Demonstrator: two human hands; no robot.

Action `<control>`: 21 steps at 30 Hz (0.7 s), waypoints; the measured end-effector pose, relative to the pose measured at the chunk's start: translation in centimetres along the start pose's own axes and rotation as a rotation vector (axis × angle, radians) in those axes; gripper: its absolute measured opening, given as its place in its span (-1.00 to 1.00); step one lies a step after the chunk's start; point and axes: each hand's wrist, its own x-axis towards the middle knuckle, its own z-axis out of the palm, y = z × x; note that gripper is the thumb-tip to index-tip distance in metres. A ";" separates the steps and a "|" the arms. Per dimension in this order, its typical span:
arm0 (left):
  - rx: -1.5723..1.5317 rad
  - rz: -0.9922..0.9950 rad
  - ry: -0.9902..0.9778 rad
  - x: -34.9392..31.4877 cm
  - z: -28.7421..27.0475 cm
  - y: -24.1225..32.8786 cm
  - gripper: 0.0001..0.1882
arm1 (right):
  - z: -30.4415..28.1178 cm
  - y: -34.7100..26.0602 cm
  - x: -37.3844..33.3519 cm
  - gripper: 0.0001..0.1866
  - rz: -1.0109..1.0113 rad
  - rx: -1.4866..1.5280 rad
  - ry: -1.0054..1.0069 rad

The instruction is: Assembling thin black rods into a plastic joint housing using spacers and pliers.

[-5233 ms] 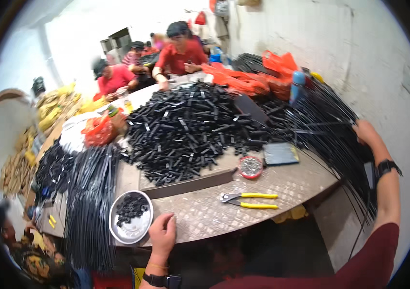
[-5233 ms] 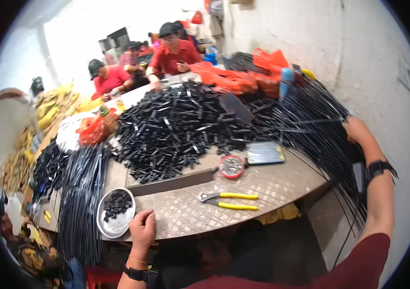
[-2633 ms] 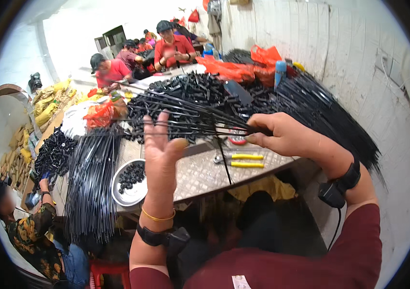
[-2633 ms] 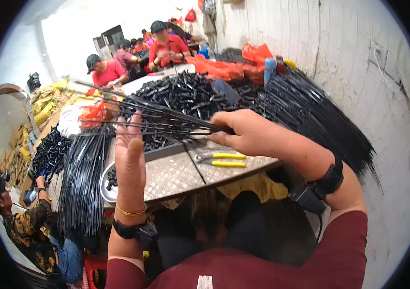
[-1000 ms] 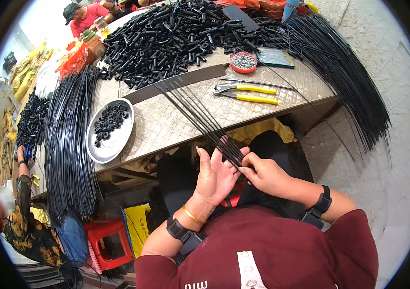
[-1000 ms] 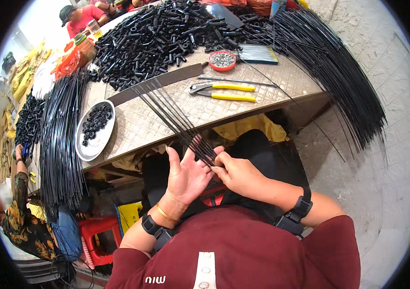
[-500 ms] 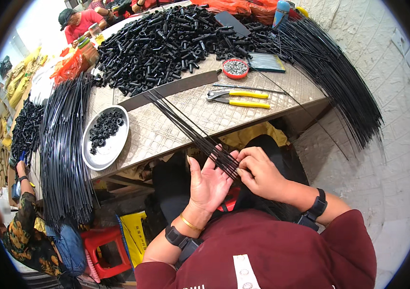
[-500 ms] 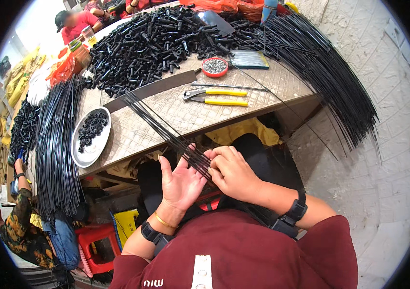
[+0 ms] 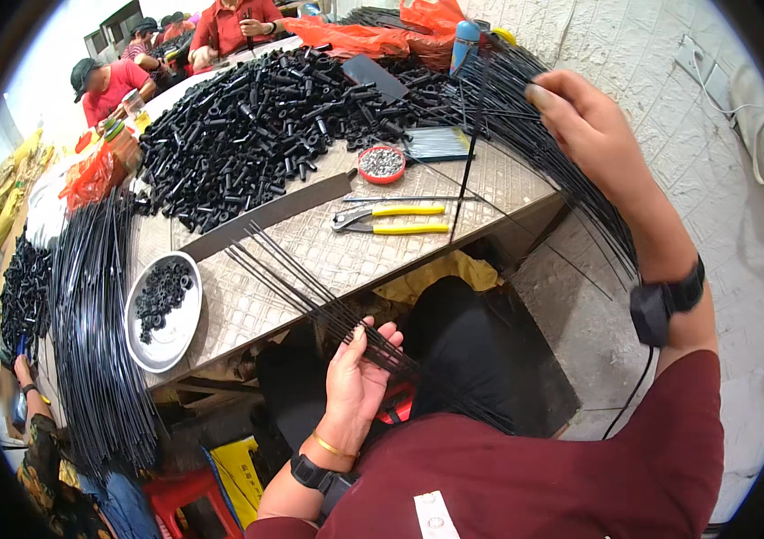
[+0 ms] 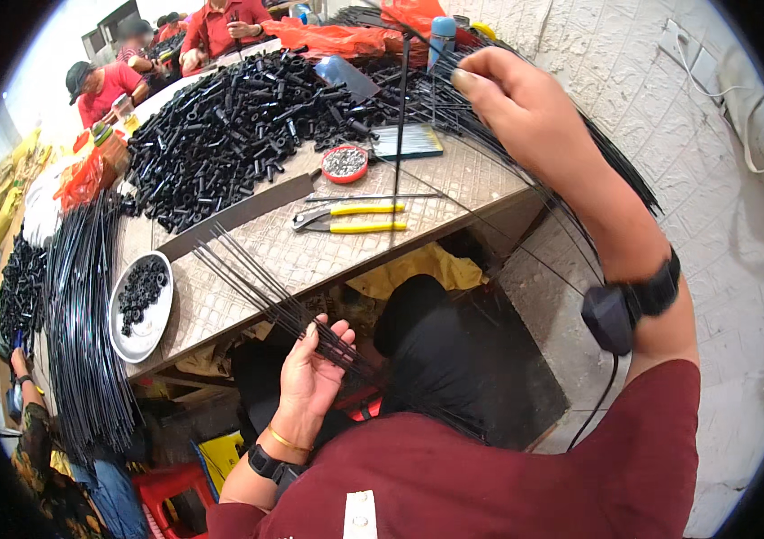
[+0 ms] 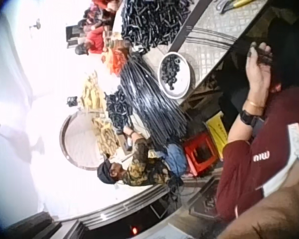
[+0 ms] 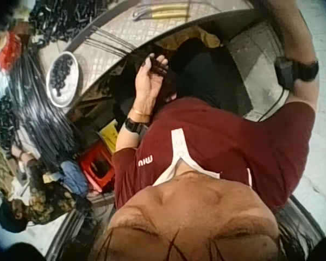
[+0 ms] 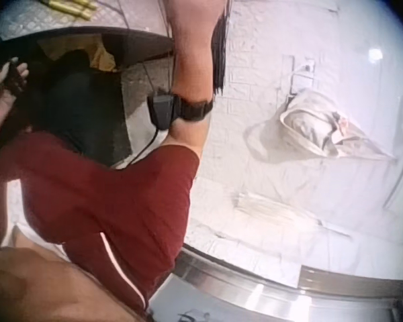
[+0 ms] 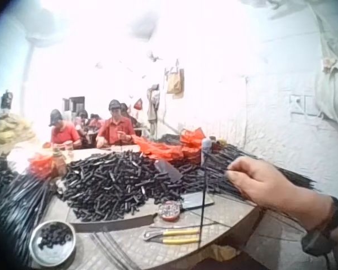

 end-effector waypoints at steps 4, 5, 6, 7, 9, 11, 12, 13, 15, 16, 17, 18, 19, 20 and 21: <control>-0.015 0.014 -0.064 -0.3 -0.1 -0.1 -0.65 | -1.0 5.2 6.4 -0.74 -0.166 -0.259 0.181; -0.015 0.010 -0.058 0.0 -0.9 -0.2 -0.62 | -1.5 6.1 8.0 -0.72 -0.194 -0.309 0.256; -0.014 0.013 -0.057 0.1 -0.9 -0.1 -0.62 | -2.3 7.4 9.6 -0.70 -0.218 -0.358 0.329; -0.036 -0.025 -0.069 0.1 -0.8 -0.1 -0.59 | -3.7 9.5 11.3 -0.67 -0.176 -0.315 0.363; -0.089 -0.091 -0.062 -0.4 -0.3 0.3 -0.50 | -5.2 13.4 12.9 -0.68 -0.185 -0.469 0.420; -0.161 -0.094 -0.135 -0.2 -0.4 0.5 -0.49 | -6.6 18.3 12.2 -0.67 -0.033 -0.632 0.315; -0.219 -0.102 -0.235 0.0 -0.4 0.6 -0.48 | -6.7 21.6 11.0 -0.68 0.020 -0.727 0.262; -0.190 -0.093 -0.222 0.3 -0.3 0.5 -0.47 | -6.4 24.7 9.6 -0.68 0.068 -0.826 0.210; -0.081 -0.059 -0.163 0.6 -0.3 0.4 -0.54 | -5.1 29.0 6.3 -0.71 0.125 -0.866 0.064; 0.012 -0.042 -0.123 1.0 -0.5 0.1 -0.56 | -4.9 31.0 5.1 -0.72 0.134 -0.893 0.039; 0.007 -0.028 -0.107 1.0 -0.5 0.2 -0.56 | -3.7 30.9 4.5 -0.72 0.123 -0.879 0.026; -0.013 -0.060 -0.073 1.0 -0.6 0.3 -0.58 | -2.6 30.4 3.8 -0.73 0.027 -0.990 0.115; -0.033 -0.096 -0.043 1.1 -0.6 0.4 -0.59 | -1.6 29.7 3.2 -0.74 -0.068 -1.102 0.209; -0.028 -0.094 -0.046 0.9 -0.4 0.7 -0.59 | -0.6 27.4 2.9 -0.75 -0.087 -1.002 0.132; -0.052 -0.092 -0.036 0.8 -0.2 0.8 -0.60 | 0.3 25.1 2.6 -0.75 -0.103 -0.911 0.059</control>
